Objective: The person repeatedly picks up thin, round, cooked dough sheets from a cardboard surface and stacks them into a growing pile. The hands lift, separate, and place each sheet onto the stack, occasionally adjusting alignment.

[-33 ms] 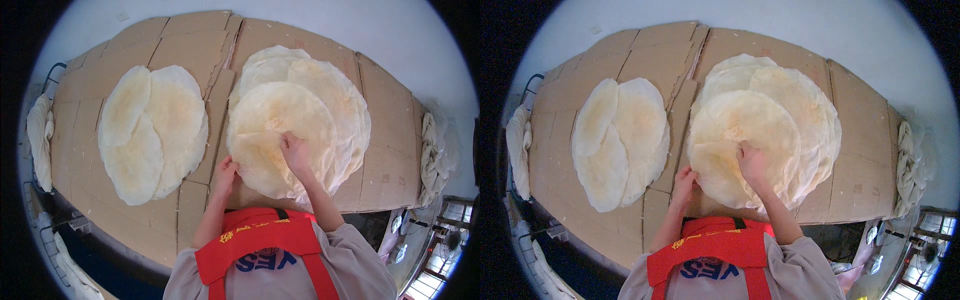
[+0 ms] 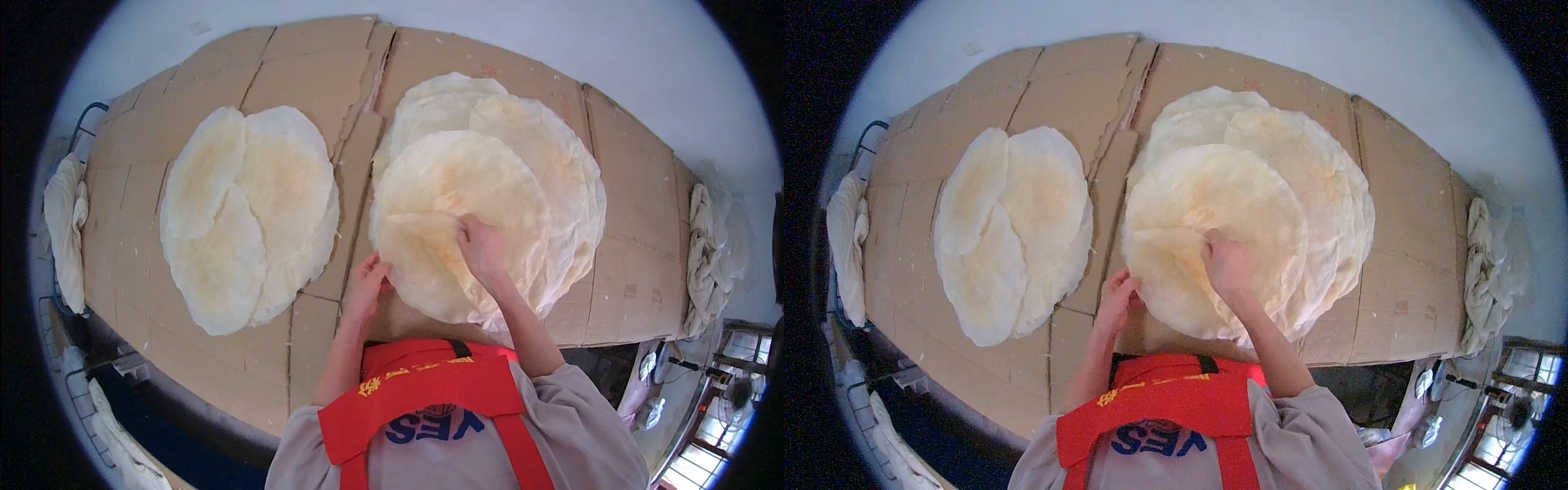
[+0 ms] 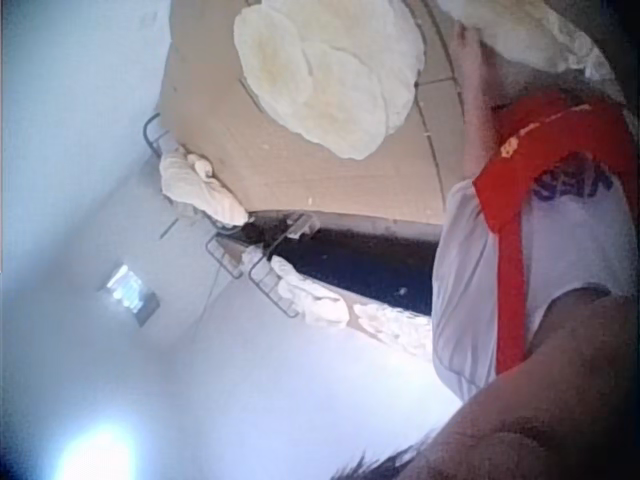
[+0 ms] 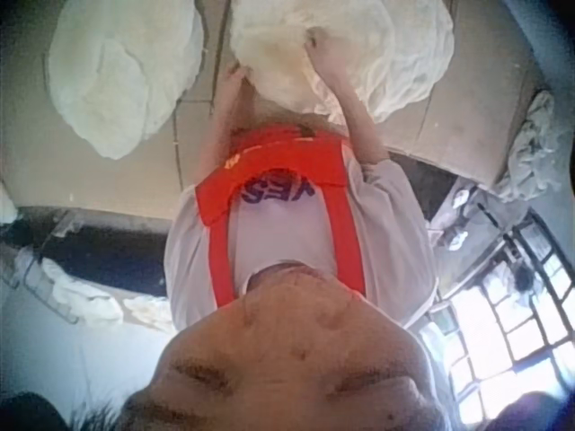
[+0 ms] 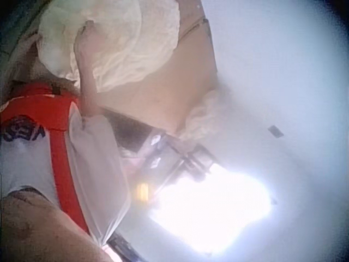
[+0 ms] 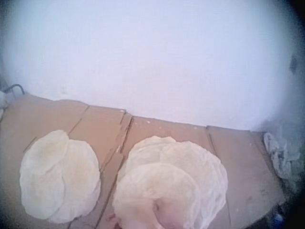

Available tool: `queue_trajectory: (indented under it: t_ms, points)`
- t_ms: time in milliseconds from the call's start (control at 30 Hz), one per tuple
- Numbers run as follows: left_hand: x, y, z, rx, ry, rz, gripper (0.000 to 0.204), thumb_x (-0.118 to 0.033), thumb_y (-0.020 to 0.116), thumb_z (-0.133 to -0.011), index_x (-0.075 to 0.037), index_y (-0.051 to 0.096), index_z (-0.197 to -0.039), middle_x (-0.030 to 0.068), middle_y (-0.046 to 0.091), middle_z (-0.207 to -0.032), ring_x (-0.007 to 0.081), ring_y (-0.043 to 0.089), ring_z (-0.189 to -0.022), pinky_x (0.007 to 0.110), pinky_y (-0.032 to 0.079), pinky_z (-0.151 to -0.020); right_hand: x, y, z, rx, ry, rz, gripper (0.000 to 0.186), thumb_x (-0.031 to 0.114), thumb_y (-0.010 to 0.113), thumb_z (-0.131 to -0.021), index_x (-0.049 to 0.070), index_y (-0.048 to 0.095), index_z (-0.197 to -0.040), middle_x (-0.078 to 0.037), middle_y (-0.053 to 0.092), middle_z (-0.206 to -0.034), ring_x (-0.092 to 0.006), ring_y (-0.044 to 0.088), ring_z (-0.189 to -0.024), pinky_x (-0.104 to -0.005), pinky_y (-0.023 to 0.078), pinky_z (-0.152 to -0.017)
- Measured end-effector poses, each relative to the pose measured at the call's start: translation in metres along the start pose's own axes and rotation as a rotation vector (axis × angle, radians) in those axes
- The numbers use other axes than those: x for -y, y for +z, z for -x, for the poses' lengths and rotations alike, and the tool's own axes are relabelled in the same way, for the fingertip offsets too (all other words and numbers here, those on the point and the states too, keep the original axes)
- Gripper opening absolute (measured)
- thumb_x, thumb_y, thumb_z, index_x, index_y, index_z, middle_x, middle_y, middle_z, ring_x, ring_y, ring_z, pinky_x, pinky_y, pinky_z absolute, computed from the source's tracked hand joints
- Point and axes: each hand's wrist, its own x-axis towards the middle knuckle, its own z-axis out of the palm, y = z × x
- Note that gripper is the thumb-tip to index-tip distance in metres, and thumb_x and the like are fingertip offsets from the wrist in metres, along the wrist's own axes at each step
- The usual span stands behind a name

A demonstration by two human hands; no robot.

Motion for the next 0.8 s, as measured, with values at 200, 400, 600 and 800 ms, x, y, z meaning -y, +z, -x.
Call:
queue_trajectory:
  t_ms: [200,400,600,800]
  points:
    - [0.003,0.019,-0.038,-0.21,0.142,-0.135,0.018,-0.02,0.053,-0.083,-0.002,0.058,-0.085,0.0006,0.057,-0.071,0.0077,0.052,-0.059,0.022,0.041,-0.049,0.025,0.03,-0.011,0.261,-0.089,0.249,0.022,0.026,0.052,-0.076,0.007,0.06,-0.084,-0.014,0.061,-0.077,-0.0292,0.06,-0.073,-0.0425,0.047,-0.063]
    - [-0.001,0.001,-0.057,-0.364,0.043,-0.117,0.024,-0.021,0.052,-0.085,-0.004,0.056,-0.069,-0.0029,0.05,-0.06,0.0056,0.045,-0.051,0.022,0.035,-0.044,-0.076,-0.021,-0.077,0.085,-0.026,-0.09,0.026,0.028,0.053,-0.073,0.004,0.062,-0.075,-0.015,0.06,-0.074,-0.0292,0.059,-0.07,-0.04,0.045,-0.063]
    - [0.0,-0.006,-0.065,-0.456,0.041,-0.108,0.02,-0.019,0.053,-0.085,-0.001,0.057,-0.077,0.0014,0.056,-0.069,0.0085,0.05,-0.056,0.023,0.041,-0.052,-0.239,-0.101,-0.099,-0.121,0.236,-0.391,0.022,0.023,0.058,-0.074,0.001,0.061,-0.069,0.001,0.054,-0.059,-0.0073,0.046,-0.054,-0.0255,0.039,-0.05]
    - [0.009,-0.02,-0.068,-0.416,0.004,-0.168,0.022,-0.021,0.053,-0.084,0.0,0.059,-0.084,0.0018,0.059,-0.072,0.009,0.051,-0.058,0.022,0.042,-0.052,-0.411,-0.187,-0.054,-0.347,0.544,-0.281,0.023,0.024,0.06,-0.075,0.001,0.061,-0.074,0.0,0.055,-0.065,-0.0096,0.048,-0.061,-0.0262,0.04,-0.056]
